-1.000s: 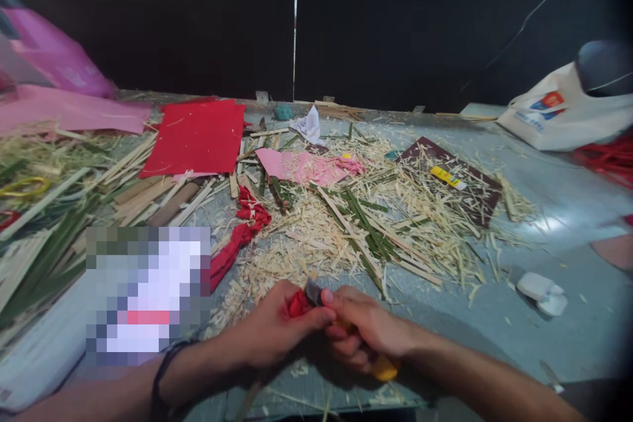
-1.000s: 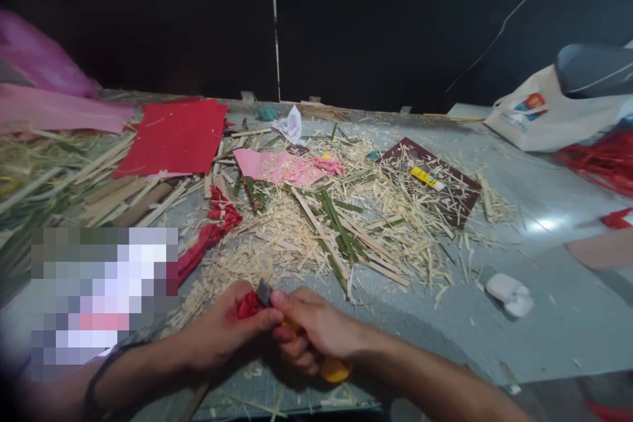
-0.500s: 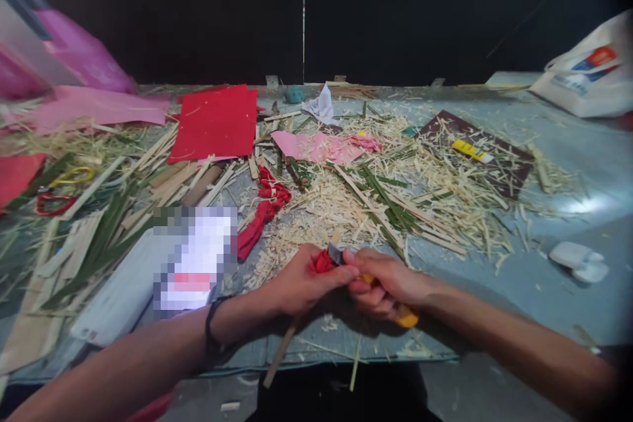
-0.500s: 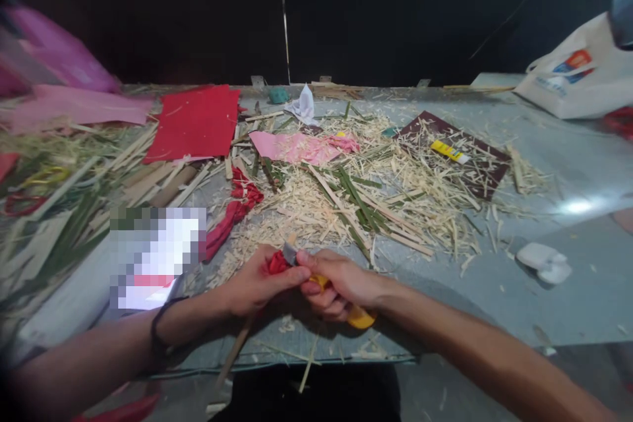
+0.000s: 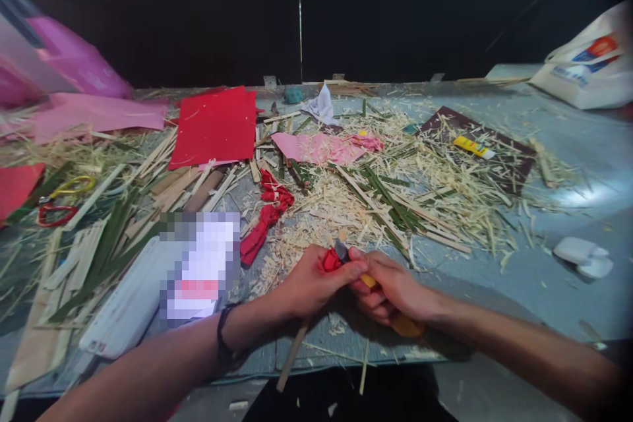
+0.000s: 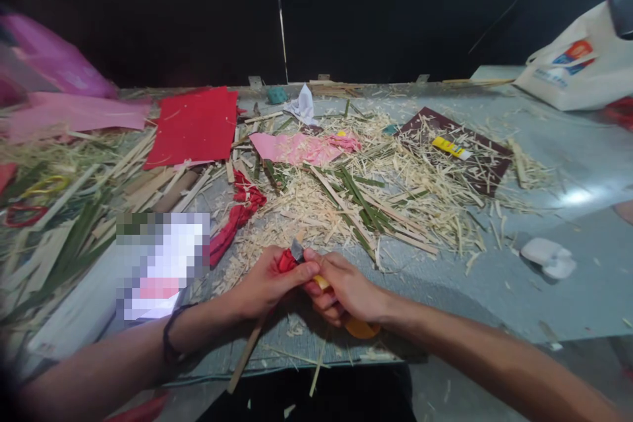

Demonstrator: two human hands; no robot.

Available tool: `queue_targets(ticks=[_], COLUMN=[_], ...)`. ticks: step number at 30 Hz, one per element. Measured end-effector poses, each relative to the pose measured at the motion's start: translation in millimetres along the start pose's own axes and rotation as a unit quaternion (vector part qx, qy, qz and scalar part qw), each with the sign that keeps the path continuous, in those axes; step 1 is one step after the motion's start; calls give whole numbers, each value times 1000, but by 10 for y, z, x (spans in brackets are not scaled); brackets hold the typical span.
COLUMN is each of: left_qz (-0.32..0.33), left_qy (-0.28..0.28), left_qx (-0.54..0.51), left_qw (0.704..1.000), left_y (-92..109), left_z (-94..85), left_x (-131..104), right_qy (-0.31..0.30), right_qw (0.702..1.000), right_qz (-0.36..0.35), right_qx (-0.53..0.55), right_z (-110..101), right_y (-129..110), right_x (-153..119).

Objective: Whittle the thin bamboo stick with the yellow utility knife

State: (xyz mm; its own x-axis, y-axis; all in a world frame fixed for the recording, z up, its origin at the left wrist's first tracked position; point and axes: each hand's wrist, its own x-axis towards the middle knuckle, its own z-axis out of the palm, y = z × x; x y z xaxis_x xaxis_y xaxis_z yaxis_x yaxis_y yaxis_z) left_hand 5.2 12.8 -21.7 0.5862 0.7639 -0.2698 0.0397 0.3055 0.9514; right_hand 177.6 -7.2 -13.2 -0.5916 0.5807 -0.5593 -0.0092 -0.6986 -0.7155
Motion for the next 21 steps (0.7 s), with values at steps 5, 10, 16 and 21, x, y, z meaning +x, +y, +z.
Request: queue_targets(ticks=[5,10,16,21], left_qz=[-41,-35,-45,-57], left_qy=[31,42,-24,-49], left_qx=[-48,-93,-126,-106], left_qw=[998,994,991,991], left_y=[-73,-65,-36,-46], left_z=[96,111,-18,-46], left_x=[-18,-10,-6,-3], right_qy=[96,123,67,21], right_qw=[995,989,991,989], right_qz=[-36,-69,-38,-3], right_qx=[16,42,114,149], right_z=[18,-68,-180,-182], right_y=[37,-148,-196,-129], right_x=[58,57,16,21])
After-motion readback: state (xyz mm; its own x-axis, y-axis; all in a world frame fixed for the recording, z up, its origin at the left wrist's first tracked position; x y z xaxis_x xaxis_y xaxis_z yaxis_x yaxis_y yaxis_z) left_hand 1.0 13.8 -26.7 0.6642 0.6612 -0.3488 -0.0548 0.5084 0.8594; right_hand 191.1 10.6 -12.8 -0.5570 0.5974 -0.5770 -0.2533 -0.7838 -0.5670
